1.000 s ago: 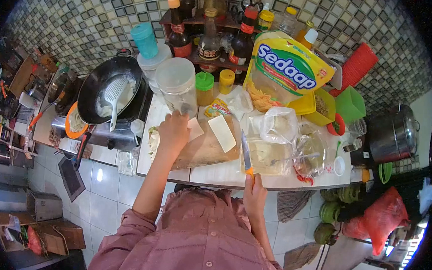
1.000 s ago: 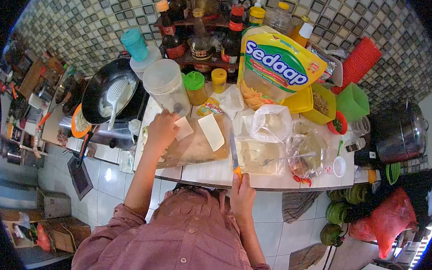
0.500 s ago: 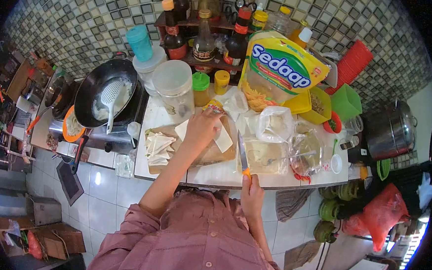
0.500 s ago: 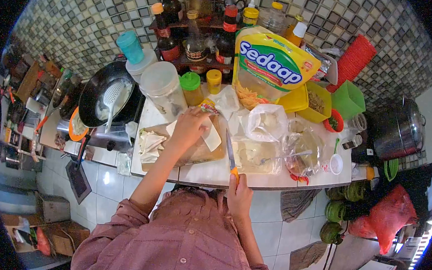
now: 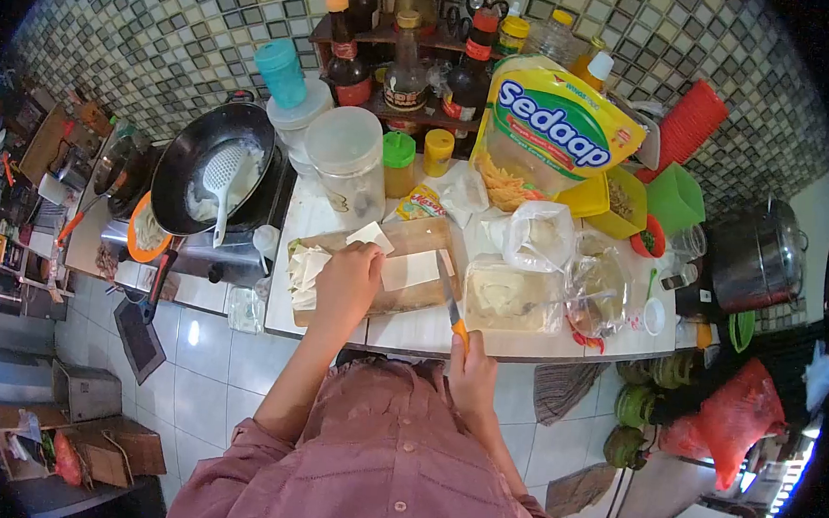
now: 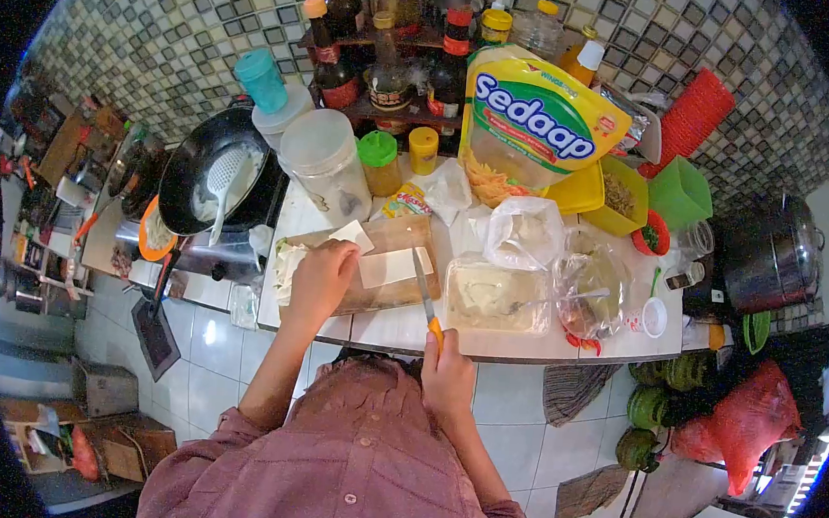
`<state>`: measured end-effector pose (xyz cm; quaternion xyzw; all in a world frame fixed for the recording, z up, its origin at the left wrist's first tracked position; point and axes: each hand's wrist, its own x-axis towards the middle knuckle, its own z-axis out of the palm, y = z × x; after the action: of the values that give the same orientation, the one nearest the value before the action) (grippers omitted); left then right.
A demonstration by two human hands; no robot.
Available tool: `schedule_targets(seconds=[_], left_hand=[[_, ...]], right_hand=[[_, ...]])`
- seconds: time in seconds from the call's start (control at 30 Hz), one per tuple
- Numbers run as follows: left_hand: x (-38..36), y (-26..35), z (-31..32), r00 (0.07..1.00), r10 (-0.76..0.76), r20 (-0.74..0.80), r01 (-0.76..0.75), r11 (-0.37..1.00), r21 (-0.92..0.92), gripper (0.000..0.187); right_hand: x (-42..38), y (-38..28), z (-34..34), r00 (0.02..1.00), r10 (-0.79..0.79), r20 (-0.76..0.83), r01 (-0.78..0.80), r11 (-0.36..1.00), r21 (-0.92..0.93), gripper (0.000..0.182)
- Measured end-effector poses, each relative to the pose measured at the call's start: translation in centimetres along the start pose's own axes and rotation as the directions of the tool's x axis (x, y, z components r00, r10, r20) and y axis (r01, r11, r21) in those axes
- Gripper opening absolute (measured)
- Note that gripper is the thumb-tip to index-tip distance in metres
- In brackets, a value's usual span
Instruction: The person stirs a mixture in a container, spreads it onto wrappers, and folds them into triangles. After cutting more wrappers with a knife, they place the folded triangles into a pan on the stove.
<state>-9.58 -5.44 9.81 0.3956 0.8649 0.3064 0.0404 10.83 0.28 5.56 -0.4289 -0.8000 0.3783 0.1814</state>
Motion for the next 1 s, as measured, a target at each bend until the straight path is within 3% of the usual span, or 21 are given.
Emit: schedule_targets(seconds=[0.13,0.2,0.3,0.33,0.53,1.0], left_hand=[[-0.9,-0.8,0.1,0.990,0.093,-0.105,-0.089,0.995,0.040,0.012],[-1.3,-0.8,0.8,0.966,0.221,-0.136,-0.225,0.974,-0.013,0.020],[-2.0,-0.7,3.0,0.942,0.289,-0.171,-0.284,0.957,0.055,0.029],[-2.3,-0.5,3.5,0.951,0.280,-0.129,-0.276,0.960,0.044,0.037],[-2.4,-0.2,6.5,0.948,0.317,-0.024,-0.308,0.936,0.171,0.041],[-2.4,-0.6,7.2,0.952,0.301,-0.051,-0.292,0.946,0.139,0.042]], right_hand=[[-0.2,-1.1,1.1,0.999,-0.050,0.012,0.051,0.997,-0.062,0.020],[-0.1,-1.1,1.9,0.994,-0.108,-0.008,0.106,0.986,-0.125,0.020],[-0.1,-2.0,2.2,0.998,-0.019,0.059,0.030,0.981,-0.190,0.021],[-0.1,-2.1,2.3,0.998,-0.019,0.060,0.030,0.981,-0.190,0.021],[0.0,-2.2,2.9,0.999,-0.025,0.027,0.031,0.970,-0.240,0.021],[-0.2,-2.3,3.1,0.999,-0.053,0.009,0.054,0.961,-0.270,0.021]])
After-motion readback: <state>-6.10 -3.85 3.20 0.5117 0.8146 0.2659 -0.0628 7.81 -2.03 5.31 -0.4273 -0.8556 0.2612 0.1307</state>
